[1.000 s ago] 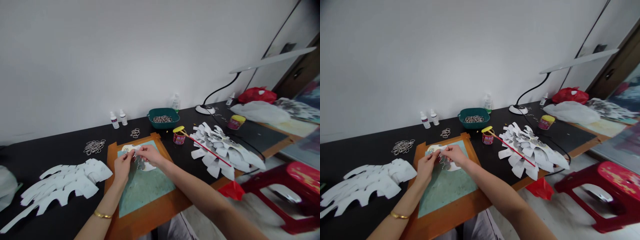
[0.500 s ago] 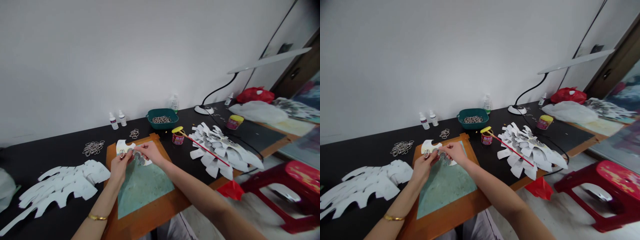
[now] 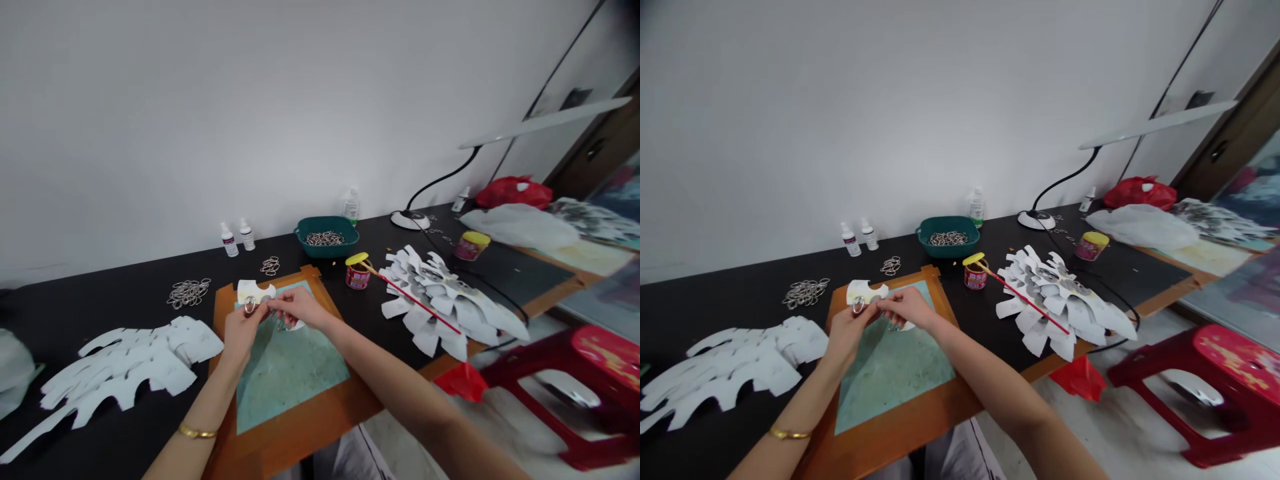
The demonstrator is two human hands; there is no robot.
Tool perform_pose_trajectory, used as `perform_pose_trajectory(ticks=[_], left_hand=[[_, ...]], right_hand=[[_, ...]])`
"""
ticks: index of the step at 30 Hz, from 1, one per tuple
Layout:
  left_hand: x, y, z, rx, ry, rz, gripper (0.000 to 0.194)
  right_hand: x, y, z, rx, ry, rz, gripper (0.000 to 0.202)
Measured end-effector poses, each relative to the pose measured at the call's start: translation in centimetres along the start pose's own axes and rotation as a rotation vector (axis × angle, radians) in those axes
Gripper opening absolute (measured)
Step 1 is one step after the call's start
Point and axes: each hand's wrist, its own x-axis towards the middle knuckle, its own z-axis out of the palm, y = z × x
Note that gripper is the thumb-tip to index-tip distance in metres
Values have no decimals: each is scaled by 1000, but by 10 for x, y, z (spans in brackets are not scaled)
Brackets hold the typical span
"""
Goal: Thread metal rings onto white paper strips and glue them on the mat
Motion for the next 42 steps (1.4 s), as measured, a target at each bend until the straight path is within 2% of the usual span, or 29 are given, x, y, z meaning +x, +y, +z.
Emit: perform_pose_trajectory(ticks=[6,12,17,22,29,36,42], left_hand=[[-3,6,3,-65,25,-131,46],[-2,7,3,-73,45,-151,43],[-1,10,4,-139,58,-184,46],[-3,12,3,-153,81,-150,47],[-3,11,1,-164,78,-150,47],[-3,7,-1,-17,120,-56,43],[-5,10,-2,-11,87,-48,47]], right_hand=[[2,5,3,-4,-3,-48,30],[2,9,7,17,35,-60,27],[1,11,9,24,25,-78,36],[0,12,13,7,34,-56,43],[-2,10,17,24,52,-8,42],[-2,12,19,20,51,2,40],[2,20,15,2,99,-4,40]])
